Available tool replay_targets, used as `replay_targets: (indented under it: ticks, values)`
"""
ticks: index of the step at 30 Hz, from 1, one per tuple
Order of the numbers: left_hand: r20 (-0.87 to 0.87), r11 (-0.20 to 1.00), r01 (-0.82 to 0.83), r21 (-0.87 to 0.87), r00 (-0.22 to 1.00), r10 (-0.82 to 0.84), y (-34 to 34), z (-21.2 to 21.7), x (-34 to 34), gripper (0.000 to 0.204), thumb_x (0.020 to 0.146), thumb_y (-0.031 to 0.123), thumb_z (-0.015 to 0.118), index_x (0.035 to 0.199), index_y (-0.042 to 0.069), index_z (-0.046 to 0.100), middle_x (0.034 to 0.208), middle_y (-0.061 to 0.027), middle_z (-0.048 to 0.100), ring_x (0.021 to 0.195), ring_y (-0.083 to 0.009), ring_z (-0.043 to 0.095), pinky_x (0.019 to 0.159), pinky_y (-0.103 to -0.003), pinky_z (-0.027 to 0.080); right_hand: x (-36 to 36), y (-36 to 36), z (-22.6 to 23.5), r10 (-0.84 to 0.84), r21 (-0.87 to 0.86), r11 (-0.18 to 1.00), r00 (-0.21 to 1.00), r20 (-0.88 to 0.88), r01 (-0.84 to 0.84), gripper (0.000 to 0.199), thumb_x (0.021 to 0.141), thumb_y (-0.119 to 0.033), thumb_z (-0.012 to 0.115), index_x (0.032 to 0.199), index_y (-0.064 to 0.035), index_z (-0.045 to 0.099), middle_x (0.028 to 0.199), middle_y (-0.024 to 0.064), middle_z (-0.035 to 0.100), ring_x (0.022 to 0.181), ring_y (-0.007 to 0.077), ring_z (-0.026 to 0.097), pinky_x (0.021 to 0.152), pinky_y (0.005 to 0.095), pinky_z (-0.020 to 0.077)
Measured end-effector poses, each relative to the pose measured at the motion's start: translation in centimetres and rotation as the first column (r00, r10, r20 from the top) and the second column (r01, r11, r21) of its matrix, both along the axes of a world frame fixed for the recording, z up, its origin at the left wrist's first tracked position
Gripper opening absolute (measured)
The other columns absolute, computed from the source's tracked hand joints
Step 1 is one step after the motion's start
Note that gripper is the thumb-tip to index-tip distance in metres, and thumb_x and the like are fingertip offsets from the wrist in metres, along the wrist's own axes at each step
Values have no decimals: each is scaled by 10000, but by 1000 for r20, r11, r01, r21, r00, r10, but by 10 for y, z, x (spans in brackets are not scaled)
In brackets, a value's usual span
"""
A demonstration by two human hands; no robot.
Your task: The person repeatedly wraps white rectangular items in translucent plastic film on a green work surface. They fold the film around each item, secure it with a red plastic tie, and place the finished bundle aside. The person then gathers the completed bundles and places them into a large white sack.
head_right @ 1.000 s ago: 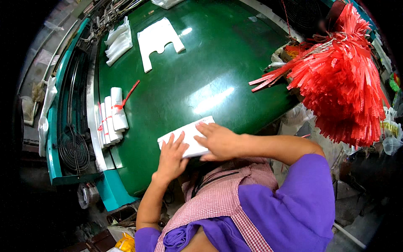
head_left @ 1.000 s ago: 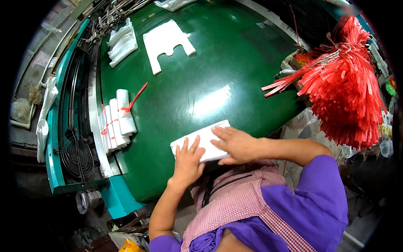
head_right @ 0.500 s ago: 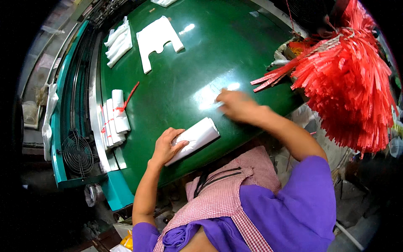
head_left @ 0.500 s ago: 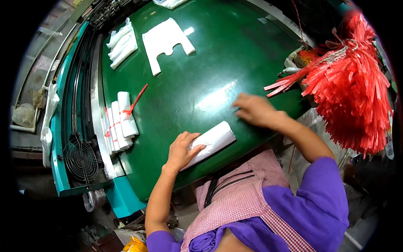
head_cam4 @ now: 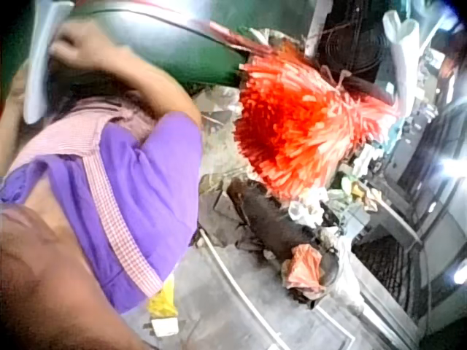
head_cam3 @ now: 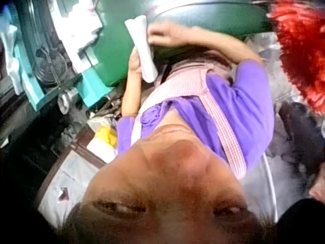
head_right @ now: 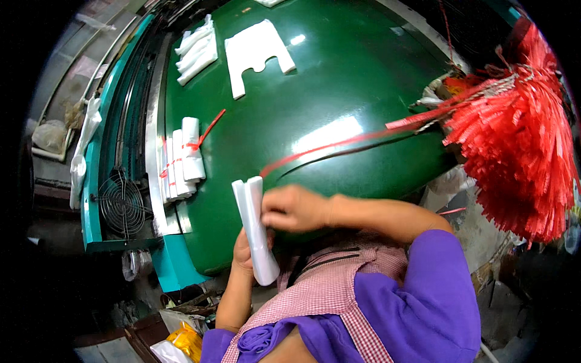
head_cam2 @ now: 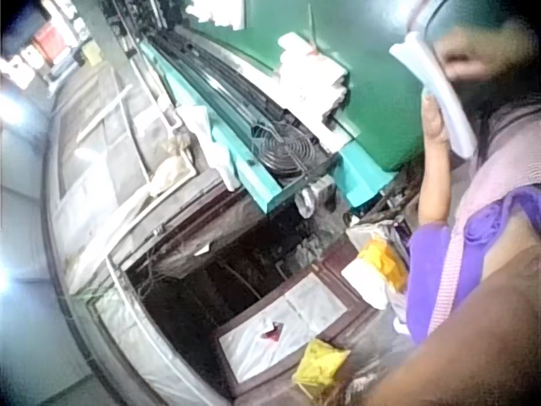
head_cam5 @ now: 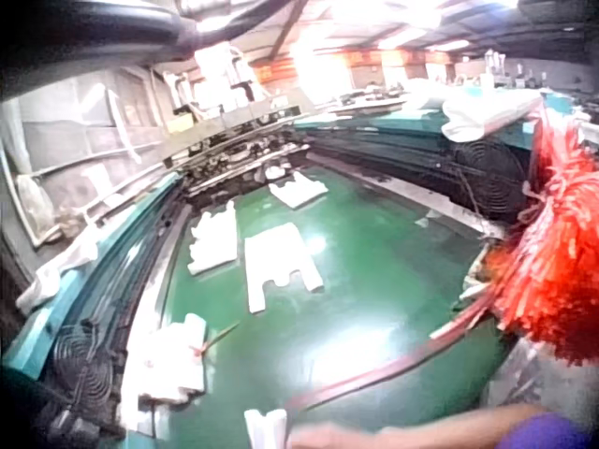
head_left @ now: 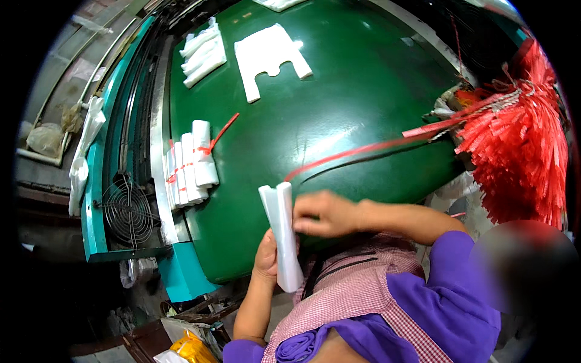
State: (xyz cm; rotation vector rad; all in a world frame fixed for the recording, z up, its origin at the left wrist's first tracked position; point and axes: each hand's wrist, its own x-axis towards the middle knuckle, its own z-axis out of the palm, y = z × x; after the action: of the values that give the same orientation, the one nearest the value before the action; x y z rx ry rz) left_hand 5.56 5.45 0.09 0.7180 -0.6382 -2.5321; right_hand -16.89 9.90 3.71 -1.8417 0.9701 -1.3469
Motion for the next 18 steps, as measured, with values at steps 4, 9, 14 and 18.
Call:
replay_targets:
  ticks: [4, 9, 14, 18]
  values:
    - [-70, 957, -131, -257, 991, 117, -15, 32, -2, 460, 825, 322, 709, 1068, -41, 564, 841, -98, 661, 680, -171, 655, 602, -277, 555, 13, 35, 15, 31, 599, 788, 980, 197, -145, 147, 872, -148, 620, 901, -10, 578, 600, 77, 504, 550, 124, 484, 509, 315, 395]
    - [398, 529, 249, -811, 898, 187, -80, 59, -18, 296, 838, 64, 623, 1116, -37, 599, 988, -107, 673, 870, -168, 643, 772, -301, 519, -11, 68, -3, -55, 328, 937, 977, -206, 122, 192, 853, -165, 643, 765, 6, 639, 901, 95, 606, 830, 273, 582, 696, 372, 450]
    - [645, -131, 649, -749, 760, 79, -76, 29, -57, 301, 824, 129, 631, 1108, 31, 635, 891, -201, 660, 801, -305, 644, 766, -376, 491, -6, 13, 23, -19, 558, 827, 989, 147, -67, 256, 909, -193, 566, 736, -10, 612, 830, 63, 651, 760, 144, 612, 688, 305, 484]
    - [308, -133, 374, -918, 882, 358, -48, 15, -59, 419, 778, 85, 695, 1184, 20, 609, 805, -171, 636, 709, -324, 602, 697, -401, 472, -19, -19, 4, -202, 680, 676, 816, 541, -284, 299, 932, -159, 441, 981, 33, 664, 764, 51, 617, 662, 98, 562, 597, 263, 483]
